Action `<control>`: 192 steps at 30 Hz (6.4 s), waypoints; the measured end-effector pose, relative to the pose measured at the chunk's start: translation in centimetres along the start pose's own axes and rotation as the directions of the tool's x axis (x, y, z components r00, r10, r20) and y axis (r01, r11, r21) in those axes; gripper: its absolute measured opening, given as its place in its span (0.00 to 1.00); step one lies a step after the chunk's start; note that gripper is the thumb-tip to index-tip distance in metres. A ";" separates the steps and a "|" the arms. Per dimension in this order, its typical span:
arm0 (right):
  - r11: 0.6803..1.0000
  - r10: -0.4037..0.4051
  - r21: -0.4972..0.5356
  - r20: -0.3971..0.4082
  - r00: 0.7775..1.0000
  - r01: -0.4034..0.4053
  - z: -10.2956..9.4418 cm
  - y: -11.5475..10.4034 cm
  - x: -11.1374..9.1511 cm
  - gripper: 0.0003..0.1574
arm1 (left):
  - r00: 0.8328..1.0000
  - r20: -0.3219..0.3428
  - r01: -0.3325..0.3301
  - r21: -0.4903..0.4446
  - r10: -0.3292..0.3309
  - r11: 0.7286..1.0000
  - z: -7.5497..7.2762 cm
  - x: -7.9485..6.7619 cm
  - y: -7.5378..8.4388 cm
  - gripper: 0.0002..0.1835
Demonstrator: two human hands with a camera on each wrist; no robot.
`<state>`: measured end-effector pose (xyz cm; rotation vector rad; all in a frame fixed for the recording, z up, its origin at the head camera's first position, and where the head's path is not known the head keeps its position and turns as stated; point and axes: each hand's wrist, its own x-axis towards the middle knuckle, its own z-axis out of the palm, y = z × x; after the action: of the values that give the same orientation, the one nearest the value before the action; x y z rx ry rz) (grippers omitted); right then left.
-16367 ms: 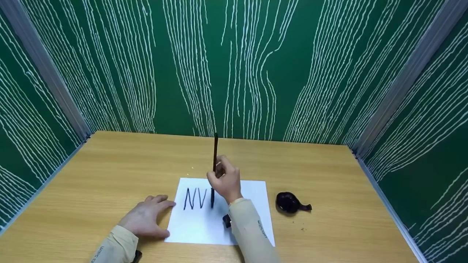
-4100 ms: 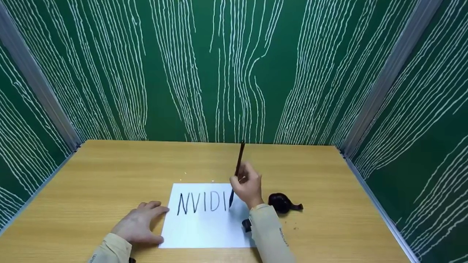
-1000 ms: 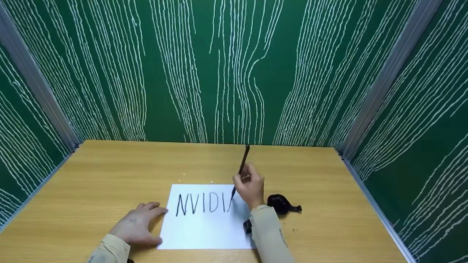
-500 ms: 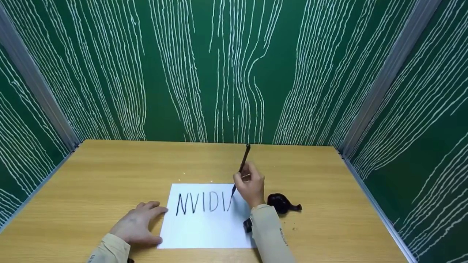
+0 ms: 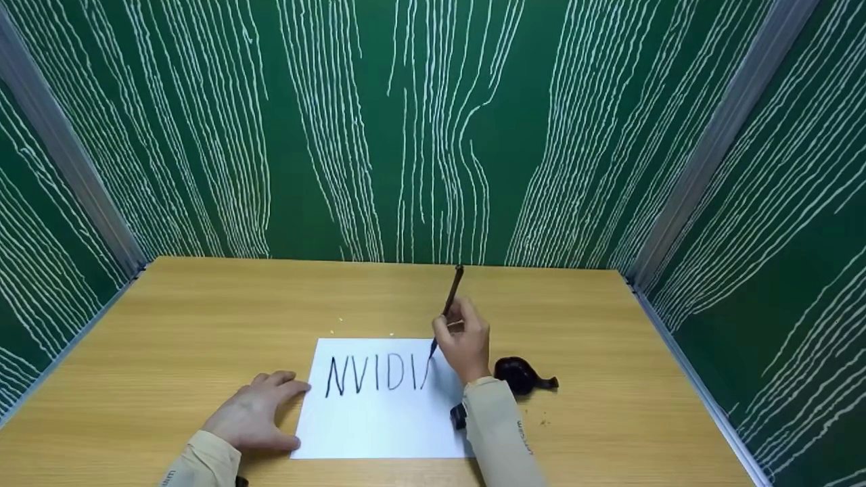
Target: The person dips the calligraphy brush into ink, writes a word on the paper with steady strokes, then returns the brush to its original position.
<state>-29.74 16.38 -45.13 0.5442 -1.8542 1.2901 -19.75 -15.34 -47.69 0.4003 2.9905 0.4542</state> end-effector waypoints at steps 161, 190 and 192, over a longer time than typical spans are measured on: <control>0.997 0.036 -0.064 -0.033 0.999 -0.038 -1.0 -0.3 0.2 0.10 | 1.000 -0.007 0.017 -0.009 -0.017 1.000 0.0 -0.2 -0.1 0.46; 0.997 0.031 -0.075 -0.022 0.999 -0.033 -1.1 -0.9 0.2 0.12 | 1.000 -0.005 0.001 0.015 -0.001 1.000 0.0 0.0 -0.2 0.45; 0.996 0.035 -0.076 -0.020 0.999 -0.037 -1.1 -0.9 0.2 0.12 | 1.000 -0.005 0.002 0.014 -0.002 1.000 0.0 0.0 -0.1 0.46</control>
<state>-28.81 17.04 -44.23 0.4588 -1.8971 1.2381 -19.82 -15.44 -47.76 0.3974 3.0004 0.4345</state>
